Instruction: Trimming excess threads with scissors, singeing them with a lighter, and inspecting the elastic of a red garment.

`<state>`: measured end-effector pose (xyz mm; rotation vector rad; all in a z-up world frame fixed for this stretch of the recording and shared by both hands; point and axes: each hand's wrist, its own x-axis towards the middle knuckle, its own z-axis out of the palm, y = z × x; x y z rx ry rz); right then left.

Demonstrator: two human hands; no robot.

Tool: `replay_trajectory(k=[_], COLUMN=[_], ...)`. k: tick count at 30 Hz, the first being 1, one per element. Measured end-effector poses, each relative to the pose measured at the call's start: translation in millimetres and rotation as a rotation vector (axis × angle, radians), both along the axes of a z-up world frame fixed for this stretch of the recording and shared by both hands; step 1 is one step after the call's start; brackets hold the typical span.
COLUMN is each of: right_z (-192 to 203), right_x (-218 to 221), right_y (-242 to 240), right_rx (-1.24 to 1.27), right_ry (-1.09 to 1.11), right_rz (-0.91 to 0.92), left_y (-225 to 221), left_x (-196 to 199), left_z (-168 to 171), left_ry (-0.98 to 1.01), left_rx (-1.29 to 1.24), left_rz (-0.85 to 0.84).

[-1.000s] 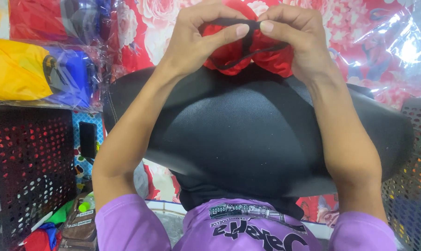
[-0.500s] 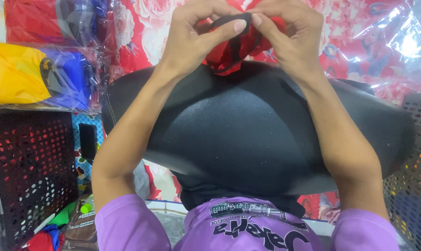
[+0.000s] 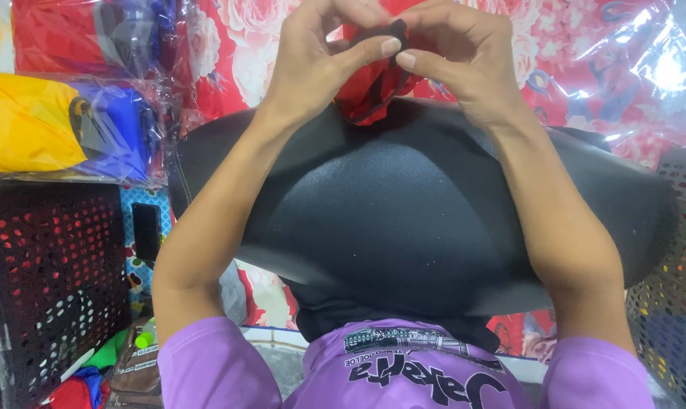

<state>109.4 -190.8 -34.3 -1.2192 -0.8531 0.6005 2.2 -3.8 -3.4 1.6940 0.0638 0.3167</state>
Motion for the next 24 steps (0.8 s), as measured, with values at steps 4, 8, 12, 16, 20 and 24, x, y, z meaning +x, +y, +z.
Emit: replay_trajectory(k=[4,8,12,16,20,24], right_z=[-10,-34,-30,-12,36,19], right_x=[8,23,10,-35,-87,-129], right_y=[1,-6,-121,-219,-266,-361], right_rx=[-0.065,-0.164,-0.243,-0.287,-0.315,-0.326], right_ry=[-0.037,-0.084,-0.184,-0.349,-0.495,-0.668], right_rz=[-0.028,-0.103,-0.485,-0.858,-1.169,-1.455], left_y=[5,9,18,31,42,39], left_x=[4,16,12,8,0,-5], left_z=[-13,-50,-64,-70,-70,-73], left_ry=[-0.030,-0.108,-0.109,-0.158,-0.133,-0.012], left_rx=[0.167,0.364,0.412,0.511,0.493,0.428], left_rz=[0.052,0.043,-0.078,-0.106,-0.129,-0.086])
